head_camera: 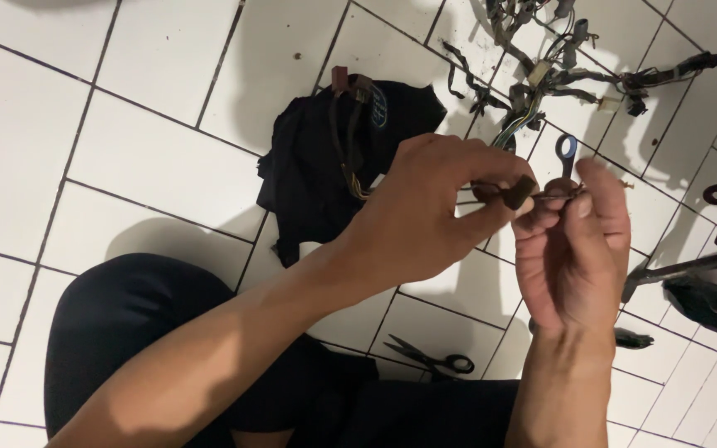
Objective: Repairing an electrical wiring harness for a motorcycle by organizing wires and applying tape.
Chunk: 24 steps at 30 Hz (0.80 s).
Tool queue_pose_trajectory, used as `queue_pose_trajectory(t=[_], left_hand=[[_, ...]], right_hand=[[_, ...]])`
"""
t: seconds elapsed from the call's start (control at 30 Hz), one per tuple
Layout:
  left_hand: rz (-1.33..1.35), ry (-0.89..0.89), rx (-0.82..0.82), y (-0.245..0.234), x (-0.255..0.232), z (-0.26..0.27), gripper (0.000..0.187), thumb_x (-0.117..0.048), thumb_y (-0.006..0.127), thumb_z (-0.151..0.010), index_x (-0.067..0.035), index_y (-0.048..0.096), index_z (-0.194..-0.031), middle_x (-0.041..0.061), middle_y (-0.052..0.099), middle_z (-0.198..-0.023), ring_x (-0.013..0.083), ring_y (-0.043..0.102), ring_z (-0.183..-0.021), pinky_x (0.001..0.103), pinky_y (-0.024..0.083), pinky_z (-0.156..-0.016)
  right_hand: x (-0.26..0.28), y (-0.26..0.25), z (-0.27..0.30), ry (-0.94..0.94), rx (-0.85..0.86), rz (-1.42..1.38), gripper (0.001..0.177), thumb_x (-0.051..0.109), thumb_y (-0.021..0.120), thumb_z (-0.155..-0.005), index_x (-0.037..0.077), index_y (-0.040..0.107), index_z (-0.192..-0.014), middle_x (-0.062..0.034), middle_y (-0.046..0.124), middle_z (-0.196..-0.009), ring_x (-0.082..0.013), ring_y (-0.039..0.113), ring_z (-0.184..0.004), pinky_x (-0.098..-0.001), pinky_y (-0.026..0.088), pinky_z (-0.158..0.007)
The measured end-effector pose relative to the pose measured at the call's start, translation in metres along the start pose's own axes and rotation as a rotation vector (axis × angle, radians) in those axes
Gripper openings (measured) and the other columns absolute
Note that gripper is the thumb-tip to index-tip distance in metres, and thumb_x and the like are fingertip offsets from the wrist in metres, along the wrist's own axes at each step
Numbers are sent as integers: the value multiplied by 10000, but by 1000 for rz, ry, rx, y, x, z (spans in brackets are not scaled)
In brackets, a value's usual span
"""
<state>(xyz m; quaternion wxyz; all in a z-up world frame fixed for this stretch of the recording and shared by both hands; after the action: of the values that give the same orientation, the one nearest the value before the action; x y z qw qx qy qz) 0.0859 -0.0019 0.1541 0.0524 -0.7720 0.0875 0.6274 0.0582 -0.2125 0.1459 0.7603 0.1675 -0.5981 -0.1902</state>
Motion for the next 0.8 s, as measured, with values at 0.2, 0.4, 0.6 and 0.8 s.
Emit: queue_pose_trajectory(t=[0.2,0.4,0.6,0.8], left_hand=[[52,-85,-6,-1,-1,-3,124,-137,779,-879,-61,736,-967,17,740,-814,127,712,-749,308,537,-788],[198,-127,-43,-1,6,-2,108,-94,762,-884,-23,713,-949,29,712,-788,95,676,-712,251,572,-704],[163,-136,-59,-3,5,-1,104,-93,767,-878,-32,716,-945,26,699,-788,100,660,-726,259,556,-707],[56,-114,-88,0,4,1,114,-115,787,-863,-62,726,-944,8,707,-796,130,633,-733,299,516,-753]], right_hand=[[-2,-7,-2,-89,-39,137,105,11,711,-1097,-16,614,-1127,-143,687,-1007,-192,672,-898,-326,568,-908],[1,9,0,-274,-14,371,115,-75,696,-1107,-46,586,-1094,-183,692,-985,-234,679,-878,-329,566,-869],[2,13,4,-372,-50,579,123,-139,684,-1109,-60,592,-1097,-162,683,-971,-223,704,-898,-349,600,-889],[0,12,1,-344,-126,622,95,-154,670,-1083,-78,613,-1087,-182,707,-975,-222,712,-880,-347,612,-882]])
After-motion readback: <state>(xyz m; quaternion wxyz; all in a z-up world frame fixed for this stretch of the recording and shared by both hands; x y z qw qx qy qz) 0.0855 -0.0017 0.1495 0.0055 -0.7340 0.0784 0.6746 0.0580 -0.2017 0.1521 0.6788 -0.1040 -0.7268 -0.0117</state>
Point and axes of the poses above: each hand's wrist, its own z-axis away from the middle knuckle, its own y-axis out of the palm, x = y × z, the point moved 4 cm from there along -z, towards the middle knuckle
